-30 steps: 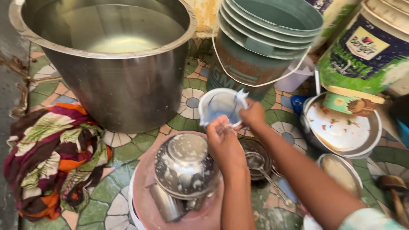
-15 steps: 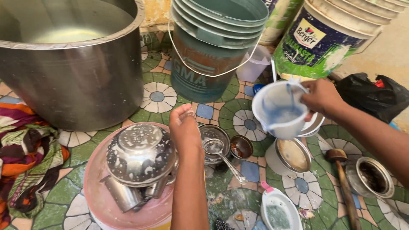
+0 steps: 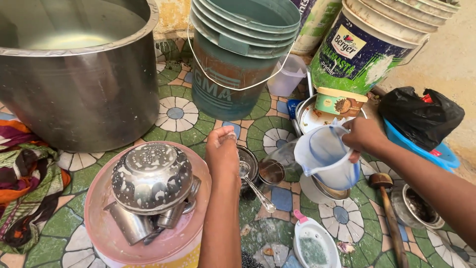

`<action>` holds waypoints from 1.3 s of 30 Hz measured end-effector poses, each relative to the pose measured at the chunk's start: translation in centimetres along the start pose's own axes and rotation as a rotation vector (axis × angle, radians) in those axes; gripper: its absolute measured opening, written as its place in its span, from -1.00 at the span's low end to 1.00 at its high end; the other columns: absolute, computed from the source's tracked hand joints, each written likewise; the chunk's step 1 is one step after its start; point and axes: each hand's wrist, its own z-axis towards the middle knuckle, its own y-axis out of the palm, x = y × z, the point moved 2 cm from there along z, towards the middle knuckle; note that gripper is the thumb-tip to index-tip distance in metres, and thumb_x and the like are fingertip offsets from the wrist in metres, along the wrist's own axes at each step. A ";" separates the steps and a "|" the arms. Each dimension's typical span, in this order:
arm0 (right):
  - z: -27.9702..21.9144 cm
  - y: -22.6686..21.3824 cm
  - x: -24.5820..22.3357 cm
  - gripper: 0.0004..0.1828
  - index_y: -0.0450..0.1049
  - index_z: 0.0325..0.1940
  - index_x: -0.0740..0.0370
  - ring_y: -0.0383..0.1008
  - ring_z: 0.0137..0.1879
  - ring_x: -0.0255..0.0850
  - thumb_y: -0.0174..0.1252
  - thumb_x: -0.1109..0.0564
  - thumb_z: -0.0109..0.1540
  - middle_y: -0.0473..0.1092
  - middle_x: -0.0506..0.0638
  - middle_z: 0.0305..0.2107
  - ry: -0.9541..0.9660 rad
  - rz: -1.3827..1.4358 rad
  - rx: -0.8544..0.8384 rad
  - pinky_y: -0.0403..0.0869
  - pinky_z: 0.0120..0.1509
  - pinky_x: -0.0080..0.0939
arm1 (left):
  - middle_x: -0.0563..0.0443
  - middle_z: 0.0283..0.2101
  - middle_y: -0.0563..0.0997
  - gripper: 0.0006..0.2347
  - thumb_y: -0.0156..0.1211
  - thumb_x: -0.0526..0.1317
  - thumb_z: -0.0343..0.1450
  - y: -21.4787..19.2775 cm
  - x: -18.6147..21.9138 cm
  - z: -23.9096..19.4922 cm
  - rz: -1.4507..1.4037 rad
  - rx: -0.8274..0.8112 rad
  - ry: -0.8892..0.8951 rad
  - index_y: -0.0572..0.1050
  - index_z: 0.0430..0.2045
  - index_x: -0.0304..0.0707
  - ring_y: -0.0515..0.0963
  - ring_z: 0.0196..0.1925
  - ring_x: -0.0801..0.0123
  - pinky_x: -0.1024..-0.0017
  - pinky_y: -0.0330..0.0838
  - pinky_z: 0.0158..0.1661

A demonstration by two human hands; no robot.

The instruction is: The person washes several dishes, small metal cups, and blender parts by hand using a green sponge and water from a large metal container. The items are scrubbed and rinsed individually.

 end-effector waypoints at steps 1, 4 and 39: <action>0.5 0.3 0.5 -0.44 0.59 0.16 0.22 0.66 -0.28 0.06 0.16 0.17 0.06 0.57 0.29 -0.40 -0.036 -0.050 0.032 0.58 -0.01 -0.04 | 0.08 -0.26 0.55 -0.84 0.13 -0.34 0.42 0.0 0.1 0.1 -0.002 -0.001 0.001 0.55 -0.15 -0.23 0.42 -0.36 0.55 0.55 0.32 -0.35; 1.9 0.8 2.1 -0.44 0.58 0.17 0.24 0.68 -0.23 0.11 0.17 0.12 0.07 0.58 0.34 -0.38 -0.024 -0.042 0.023 0.57 0.05 -0.05 | 0.11 -0.26 0.56 -0.84 0.12 -0.34 0.42 0.1 0.4 0.1 0.002 0.007 -0.010 0.55 -0.16 -0.23 0.43 -0.37 0.57 0.55 0.32 -0.36; -14.0 22.0 28.7 -0.57 0.11 0.16 0.89 0.60 -0.24 0.32 -0.17 0.40 0.28 0.39 0.58 -0.13 0.802 1.333 0.240 0.52 -0.40 -0.07 | 0.08 -0.24 0.58 -0.83 0.11 -0.30 0.43 -0.9 -3.8 2.0 0.018 -0.056 -0.062 0.54 -0.14 -0.24 0.51 -0.25 0.50 0.49 0.38 -0.28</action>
